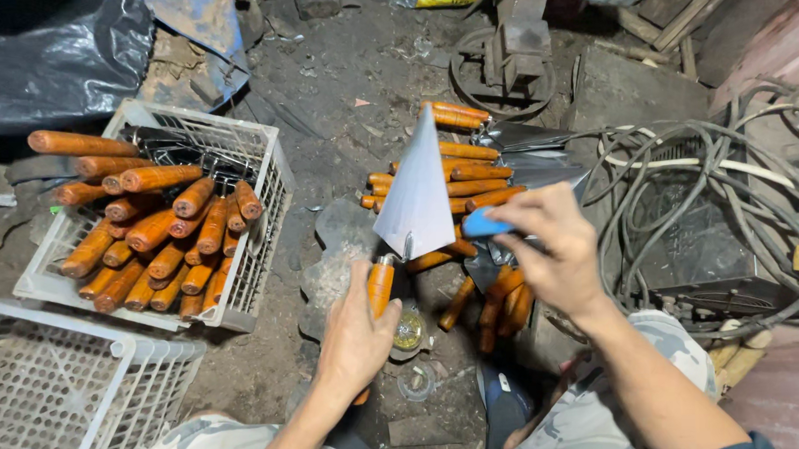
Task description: The person sits on the floor and sharpens the blade of a trowel using a blue sharpening stone. They repeatedly rub the stone along the blade edge, then place the trowel into a crate and pick up another one to repeat the process.
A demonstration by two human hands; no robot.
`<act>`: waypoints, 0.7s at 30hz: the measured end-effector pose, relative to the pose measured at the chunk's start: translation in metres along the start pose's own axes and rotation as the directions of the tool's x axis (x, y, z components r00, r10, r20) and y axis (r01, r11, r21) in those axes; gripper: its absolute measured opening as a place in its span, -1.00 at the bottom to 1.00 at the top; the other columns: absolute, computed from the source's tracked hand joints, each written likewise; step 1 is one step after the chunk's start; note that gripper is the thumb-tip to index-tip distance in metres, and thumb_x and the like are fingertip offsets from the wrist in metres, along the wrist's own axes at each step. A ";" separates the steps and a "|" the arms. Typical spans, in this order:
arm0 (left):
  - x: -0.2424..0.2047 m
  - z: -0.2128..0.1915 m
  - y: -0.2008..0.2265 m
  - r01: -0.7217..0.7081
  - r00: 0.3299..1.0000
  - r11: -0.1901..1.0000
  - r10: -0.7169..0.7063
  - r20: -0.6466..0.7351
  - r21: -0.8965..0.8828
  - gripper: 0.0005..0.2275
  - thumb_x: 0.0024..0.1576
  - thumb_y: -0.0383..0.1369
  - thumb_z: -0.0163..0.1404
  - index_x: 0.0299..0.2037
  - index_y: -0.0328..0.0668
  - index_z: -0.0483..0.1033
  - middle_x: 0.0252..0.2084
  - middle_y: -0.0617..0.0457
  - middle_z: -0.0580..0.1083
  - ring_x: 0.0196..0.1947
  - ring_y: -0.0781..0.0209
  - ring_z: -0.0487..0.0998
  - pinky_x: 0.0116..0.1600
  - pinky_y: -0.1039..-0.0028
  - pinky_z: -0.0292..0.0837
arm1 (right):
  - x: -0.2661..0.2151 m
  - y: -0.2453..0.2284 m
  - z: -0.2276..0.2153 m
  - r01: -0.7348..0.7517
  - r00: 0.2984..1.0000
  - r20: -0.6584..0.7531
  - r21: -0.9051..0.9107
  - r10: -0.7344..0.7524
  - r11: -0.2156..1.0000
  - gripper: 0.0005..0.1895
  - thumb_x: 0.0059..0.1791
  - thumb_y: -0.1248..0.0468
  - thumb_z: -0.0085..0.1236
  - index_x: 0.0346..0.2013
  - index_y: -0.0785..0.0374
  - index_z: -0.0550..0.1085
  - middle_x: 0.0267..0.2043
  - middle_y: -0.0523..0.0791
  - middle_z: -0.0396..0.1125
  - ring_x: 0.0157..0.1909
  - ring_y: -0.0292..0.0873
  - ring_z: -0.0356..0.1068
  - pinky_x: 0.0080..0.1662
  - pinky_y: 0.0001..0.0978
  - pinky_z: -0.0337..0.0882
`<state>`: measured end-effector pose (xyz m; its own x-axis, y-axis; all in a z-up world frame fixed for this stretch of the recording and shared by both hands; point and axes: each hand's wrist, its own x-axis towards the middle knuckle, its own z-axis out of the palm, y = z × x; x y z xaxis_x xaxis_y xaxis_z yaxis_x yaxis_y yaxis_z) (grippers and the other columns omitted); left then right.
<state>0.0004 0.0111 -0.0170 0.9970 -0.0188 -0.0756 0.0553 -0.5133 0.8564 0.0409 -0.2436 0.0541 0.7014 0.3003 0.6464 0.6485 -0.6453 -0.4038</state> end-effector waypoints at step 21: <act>-0.009 -0.072 0.006 -0.438 0.823 0.617 0.568 0.015 0.653 -0.57 0.00 -0.52 0.02 0.13 -0.16 0.34 -0.28 -0.07 0.44 -0.33 -0.07 0.56 -0.39 0.17 0.47 | -0.014 0.132 -0.008 -0.194 0.974 -0.182 -0.343 0.138 0.919 -0.82 0.06 0.48 0.19 -0.03 0.42 0.49 -0.07 0.03 0.33 0.00 0.02 0.35 0.07 -0.26 0.34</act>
<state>-0.0044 0.0699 0.0255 0.8508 -0.3202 0.4166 -0.4388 -0.8692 0.2279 0.1146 -0.3387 -0.0027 0.7187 0.0756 0.6912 0.3582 -0.8922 -0.2749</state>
